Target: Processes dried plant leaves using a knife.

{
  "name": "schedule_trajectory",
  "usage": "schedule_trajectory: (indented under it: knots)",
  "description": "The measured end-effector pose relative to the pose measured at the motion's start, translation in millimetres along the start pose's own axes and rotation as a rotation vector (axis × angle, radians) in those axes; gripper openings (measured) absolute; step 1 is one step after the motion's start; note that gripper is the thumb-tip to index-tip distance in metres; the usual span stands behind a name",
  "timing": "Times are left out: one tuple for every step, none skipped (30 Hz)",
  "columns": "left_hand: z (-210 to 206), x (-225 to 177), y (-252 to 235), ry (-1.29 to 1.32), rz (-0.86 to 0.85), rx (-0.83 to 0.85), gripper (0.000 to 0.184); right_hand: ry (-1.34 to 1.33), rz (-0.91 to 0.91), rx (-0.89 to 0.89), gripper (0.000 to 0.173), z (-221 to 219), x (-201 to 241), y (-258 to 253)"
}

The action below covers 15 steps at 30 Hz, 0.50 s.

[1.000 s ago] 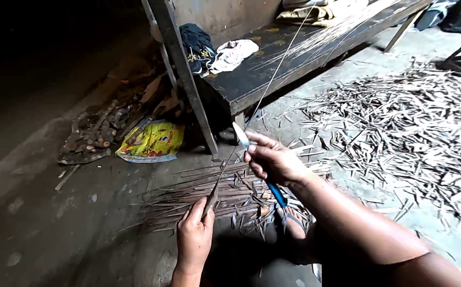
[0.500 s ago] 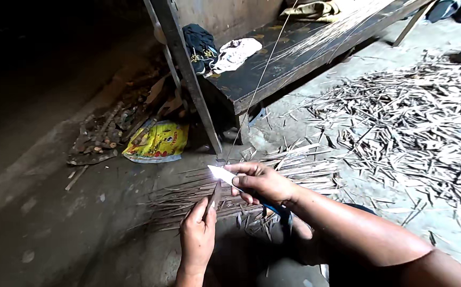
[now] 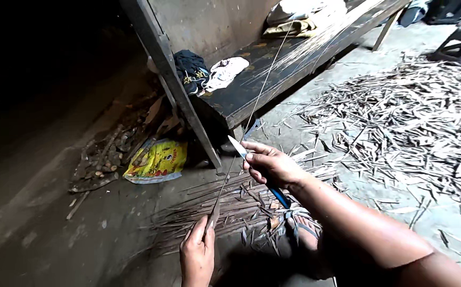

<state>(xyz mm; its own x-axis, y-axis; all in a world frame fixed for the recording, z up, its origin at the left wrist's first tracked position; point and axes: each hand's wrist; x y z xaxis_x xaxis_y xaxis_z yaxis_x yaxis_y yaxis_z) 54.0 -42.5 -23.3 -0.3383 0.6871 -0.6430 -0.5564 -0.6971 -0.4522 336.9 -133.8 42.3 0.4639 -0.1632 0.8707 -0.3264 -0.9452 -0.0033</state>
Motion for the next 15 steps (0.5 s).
schedule_trajectory:
  knots:
    - [-1,0,0,0.005,0.005,0.007,0.025,0.000,0.008,0.003,0.049,-1,-1,1]
    - [-1,0,1,0.011,0.016,0.014,0.025,0.009,0.010,0.018,0.049,-3,-4,2]
    - [-1,-1,0,0.017,0.028,0.021,0.025,0.025,0.004,0.044,0.050,-5,-8,3]
    - [-1,-2,0,0.019,0.039,0.023,0.025,0.041,-0.007,0.077,0.050,-8,-13,5]
    - [-1,-3,-1,0.018,0.044,0.023,0.024,0.050,-0.018,0.110,0.050,-11,-17,6]
    - [0,-3,-1,0.015,0.042,0.021,0.024,0.051,-0.024,0.132,0.049,-13,-21,7]
    - [1,-3,-1,0.009,0.040,0.019,0.024,0.046,-0.018,0.139,0.049,-13,-22,7]
    - [3,-3,-1,0.002,0.039,0.019,0.024,0.040,-0.005,0.132,0.048,-12,-21,7]
    - [4,-3,-1,-0.002,0.039,0.022,0.023,0.036,0.009,0.114,0.049,-10,-17,5]
    - [5,-3,-1,-0.003,0.041,0.028,0.024,0.029,0.021,0.086,0.049,-7,-10,4]
    - [6,-3,0,-0.005,0.042,0.033,0.024,0.019,0.034,0.058,0.048,-3,-4,3]
    - [7,-3,0,-0.002,0.040,0.038,0.024,0.011,0.042,0.037,0.048,0,1,2]
    - [7,-3,0,-0.003,0.034,0.040,0.023,0.001,0.048,0.019,0.047,3,6,2]
    - [7,-3,0,-0.009,0.023,0.039,0.023,-0.007,0.053,0.001,0.047,5,9,2]
    - [7,-3,-1,-0.021,0.010,0.034,0.024,-0.010,0.057,-0.014,0.047,8,11,1]
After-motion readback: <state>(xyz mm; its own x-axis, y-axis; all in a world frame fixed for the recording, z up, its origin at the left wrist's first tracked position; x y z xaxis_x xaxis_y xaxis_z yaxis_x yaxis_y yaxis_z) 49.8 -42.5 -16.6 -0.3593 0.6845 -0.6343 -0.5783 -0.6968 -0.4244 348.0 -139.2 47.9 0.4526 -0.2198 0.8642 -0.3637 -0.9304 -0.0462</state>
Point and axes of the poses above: each hand's wrist, its own y-axis away from the middle knuckle, its own z-axis out of the back of the hand, x = y × z, and after that the axes turned 1 degree about z, right-handed
